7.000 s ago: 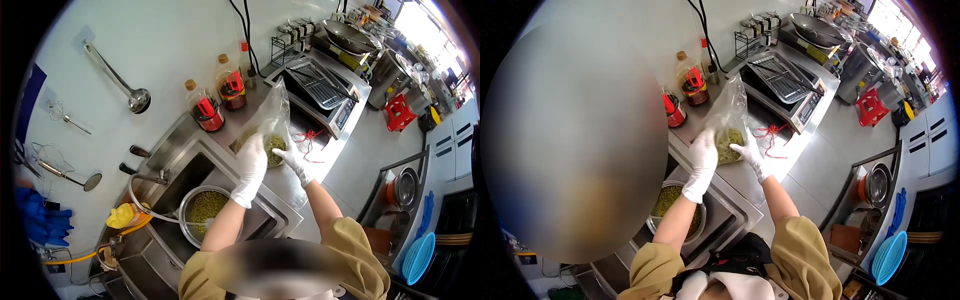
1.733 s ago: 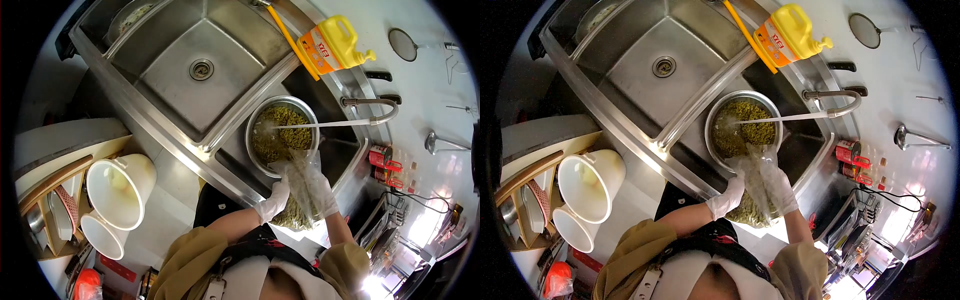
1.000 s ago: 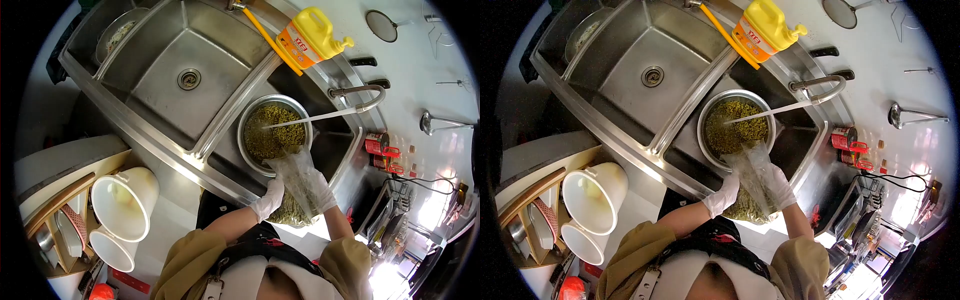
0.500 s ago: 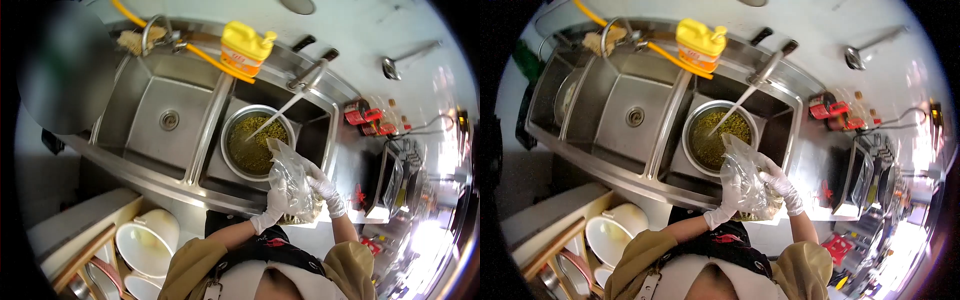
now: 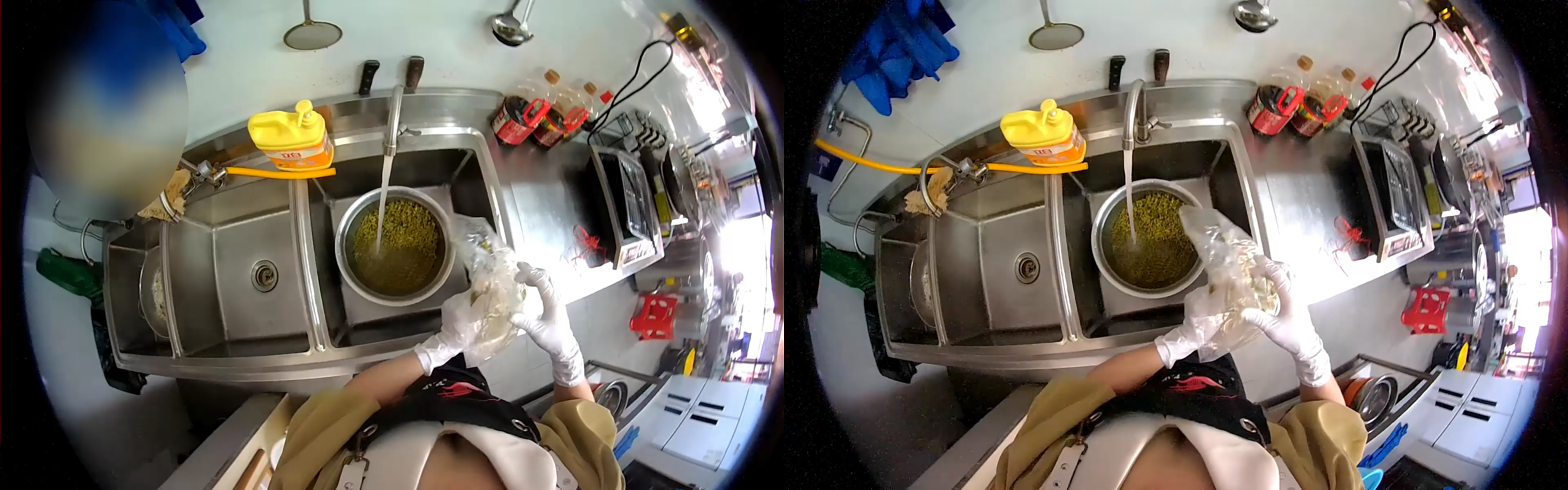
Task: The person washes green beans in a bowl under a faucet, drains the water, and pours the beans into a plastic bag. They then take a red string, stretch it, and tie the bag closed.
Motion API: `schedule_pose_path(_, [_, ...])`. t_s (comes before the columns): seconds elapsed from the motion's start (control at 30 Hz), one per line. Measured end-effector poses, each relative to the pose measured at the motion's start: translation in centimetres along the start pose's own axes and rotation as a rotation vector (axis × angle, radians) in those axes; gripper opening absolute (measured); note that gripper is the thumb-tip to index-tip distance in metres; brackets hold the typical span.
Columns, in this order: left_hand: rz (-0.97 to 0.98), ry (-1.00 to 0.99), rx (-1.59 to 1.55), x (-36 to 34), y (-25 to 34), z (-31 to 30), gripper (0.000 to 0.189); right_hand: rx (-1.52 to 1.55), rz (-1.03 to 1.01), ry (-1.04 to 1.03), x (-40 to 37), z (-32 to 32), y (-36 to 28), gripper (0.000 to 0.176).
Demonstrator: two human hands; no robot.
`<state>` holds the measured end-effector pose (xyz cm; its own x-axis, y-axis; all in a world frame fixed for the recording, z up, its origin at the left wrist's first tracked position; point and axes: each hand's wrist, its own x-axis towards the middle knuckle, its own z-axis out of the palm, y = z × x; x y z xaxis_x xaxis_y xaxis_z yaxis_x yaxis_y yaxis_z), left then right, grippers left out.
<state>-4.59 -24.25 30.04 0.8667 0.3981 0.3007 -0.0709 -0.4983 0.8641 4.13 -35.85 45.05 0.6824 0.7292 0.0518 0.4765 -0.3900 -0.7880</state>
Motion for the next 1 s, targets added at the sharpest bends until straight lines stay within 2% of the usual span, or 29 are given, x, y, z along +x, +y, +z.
schedule_pose_path(0.07, [-0.006, 0.01, -0.078, 0.4, 0.2, 0.2, 0.016, -0.066, 0.096, 0.01, -1.2, 0.4, -0.1, 0.069])
schedule_pose_path(0.13, [0.056, 0.039, -0.195, 0.9, 0.4, 0.2, 0.017, 0.204, 0.395, 0.094, -2.5, 0.0, 1.1, 0.044])
schedule_pose_path(0.17, [0.058, 0.032, -0.195, 1.2, 0.6, 0.3, 0.017, 0.207, 0.398, 0.099, -3.0, -0.7, 1.4, 0.044])
schedule_pose_path(0.23, [0.113, 0.051, -0.197, 2.0, 1.1, 0.4, 0.021, 0.53, 0.473, 0.21, -3.8, -2.2, 1.7, 0.025])
schedule_pose_path(0.27, [0.223, 0.125, -0.152, 2.8, 1.2, 0.9, 0.022, 0.614, 0.457, 0.317, -3.9, -2.8, 1.6, 0.017])
schedule_pose_path(0.37, [0.285, 0.146, -0.175, 5.9, 2.1, 2.5, 0.026, 0.764, 0.243, 0.59, -4.0, -5.8, 3.2, 0.016])
schedule_pose_path(0.47, [0.323, 0.127, -0.283, 10.7, 5.3, 3.4, 0.023, 0.67, 0.17, 0.741, -3.1, -10.7, 3.0, 0.014])
schedule_pose_path(0.5, [0.333, 0.122, -0.35, 12.4, 6.4, 3.8, 0.02, 0.727, 0.132, 0.757, -3.0, -12.1, 3.4, 0.013])
schedule_pose_path(0.6, [0.485, 0.069, -0.015, 16.7, 5.9, 6.1, 0.018, 0.781, 0.107, 0.863, -2.4, -16.0, 3.8, 0.012])
schedule_pose_path(0.63, [0.385, 0.031, -0.072, 17.8, 6.5, 6.6, 0.021, 0.759, 0.095, 0.866, -2.3, -17.2, 4.2, 0.013])
schedule_pose_path(0.7, [0.382, 0.003, -0.184, 19.9, 7.5, 8.1, 0.025, 0.721, 0.083, 0.827, -2.5, -19.0, 5.7, 0.016])
schedule_pose_path(0.8, [0.291, -0.119, -0.193, 21.7, 4.3, 11.9, 0.032, 0.676, 0.185, 0.764, -2.6, -20.1, 9.5, 0.017])
schedule_pose_path(0.83, [0.227, -0.153, -0.2, 22.2, 3.7, 12.8, 0.034, 0.591, 0.216, 0.78, -2.4, -19.9, 11.1, 0.017])
schedule_pose_path(0.87, [0.139, -0.281, -0.138, 22.6, 3.3, 13.0, 0.041, 0.455, 0.273, 0.747, -2.1, -19.9, 12.8, 0.017])
schedule_pose_path(0.9, [0.132, -0.288, -0.132, 22.5, 2.4, 13.7, 0.041, 0.318, 0.331, 0.709, -2.1, -19.8, 14.5, 0.018])
schedule_pose_path(0.97, [0.176, -0.173, 0.129, 23.3, 1.5, 15.0, 0.044, 0.532, 0.354, 0.648, -1.6, -20.1, 17.9, 0.019])
schedule_pose_path(1.0, [0.126, -0.049, 0.14, 23.4, 2.2, 15.3, 0.044, 0.505, 0.307, 0.674, -1.6, -20.5, 18.6, 0.017])
